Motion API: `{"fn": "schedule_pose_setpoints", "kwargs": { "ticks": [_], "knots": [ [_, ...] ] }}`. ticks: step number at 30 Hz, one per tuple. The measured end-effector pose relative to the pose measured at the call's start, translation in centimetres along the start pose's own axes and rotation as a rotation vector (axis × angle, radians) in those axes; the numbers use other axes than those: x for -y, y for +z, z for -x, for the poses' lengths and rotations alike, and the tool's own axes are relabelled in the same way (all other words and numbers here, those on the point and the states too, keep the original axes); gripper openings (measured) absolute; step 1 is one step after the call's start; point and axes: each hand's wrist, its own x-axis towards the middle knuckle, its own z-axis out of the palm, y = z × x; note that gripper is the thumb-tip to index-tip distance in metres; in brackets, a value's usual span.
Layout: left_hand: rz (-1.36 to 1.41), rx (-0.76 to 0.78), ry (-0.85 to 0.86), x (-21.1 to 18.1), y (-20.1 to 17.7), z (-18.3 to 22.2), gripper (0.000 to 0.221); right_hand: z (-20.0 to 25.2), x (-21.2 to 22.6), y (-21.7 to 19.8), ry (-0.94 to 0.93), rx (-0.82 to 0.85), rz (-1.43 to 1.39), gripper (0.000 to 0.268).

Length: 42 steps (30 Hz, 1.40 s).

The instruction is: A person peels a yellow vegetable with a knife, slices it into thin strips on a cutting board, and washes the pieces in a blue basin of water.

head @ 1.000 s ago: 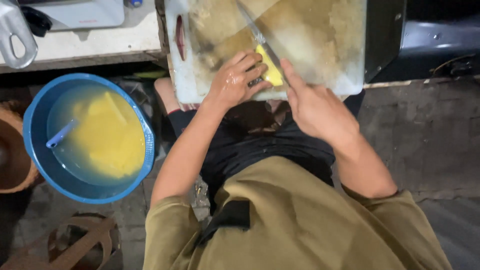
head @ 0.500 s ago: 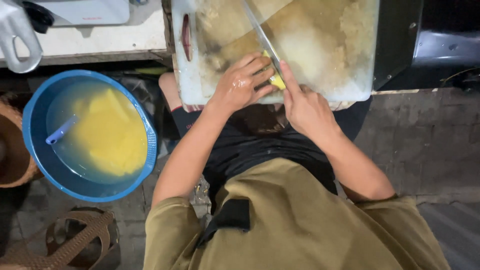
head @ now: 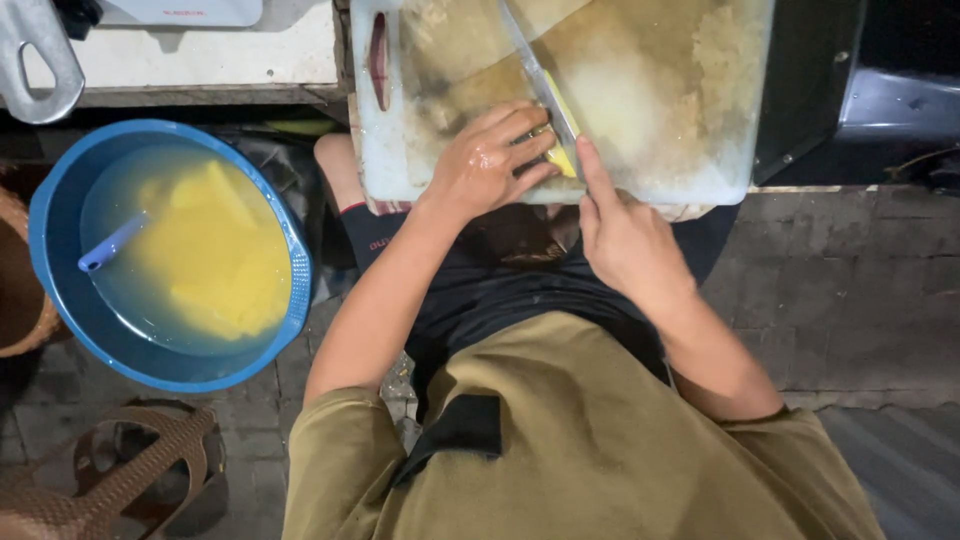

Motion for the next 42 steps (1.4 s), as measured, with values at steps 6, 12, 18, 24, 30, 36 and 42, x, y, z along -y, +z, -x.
{"fn": "schedule_pose_setpoints", "kwargs": {
  "ticks": [6,12,18,24,30,36,42],
  "knots": [
    [0.026,0.012,0.034,0.0,-0.3,-0.2,0.027,-1.4,0.3,0.0,-0.042,-0.003,-0.097,0.063],
    [0.044,-0.032,0.026,-0.5,-0.6,-0.2,0.018,-1.7,4.6,-7.3,0.178,0.266,-0.181,0.063],
    [0.052,-0.018,0.005,-0.3,-0.6,-0.1,0.016,0.1,4.1,-6.3,0.177,0.294,-0.124,0.065],
    [0.041,-0.006,0.007,-0.2,-0.8,-0.3,0.018,-0.2,-0.6,2.8,-0.122,-0.145,0.107,0.064],
    [0.071,-0.133,-0.031,1.4,2.4,1.8,0.013,-1.4,3.0,-3.4,-0.145,-0.025,-0.191,0.059],
    [0.051,-0.076,0.003,-0.2,-0.3,0.0,0.007,-0.7,5.2,-7.2,0.161,0.307,-0.139,0.064],
    [0.049,-0.088,0.002,-0.3,-0.8,-0.4,0.005,-0.4,0.4,2.5,-0.07,-0.088,-0.004,0.065]
  ]
}}
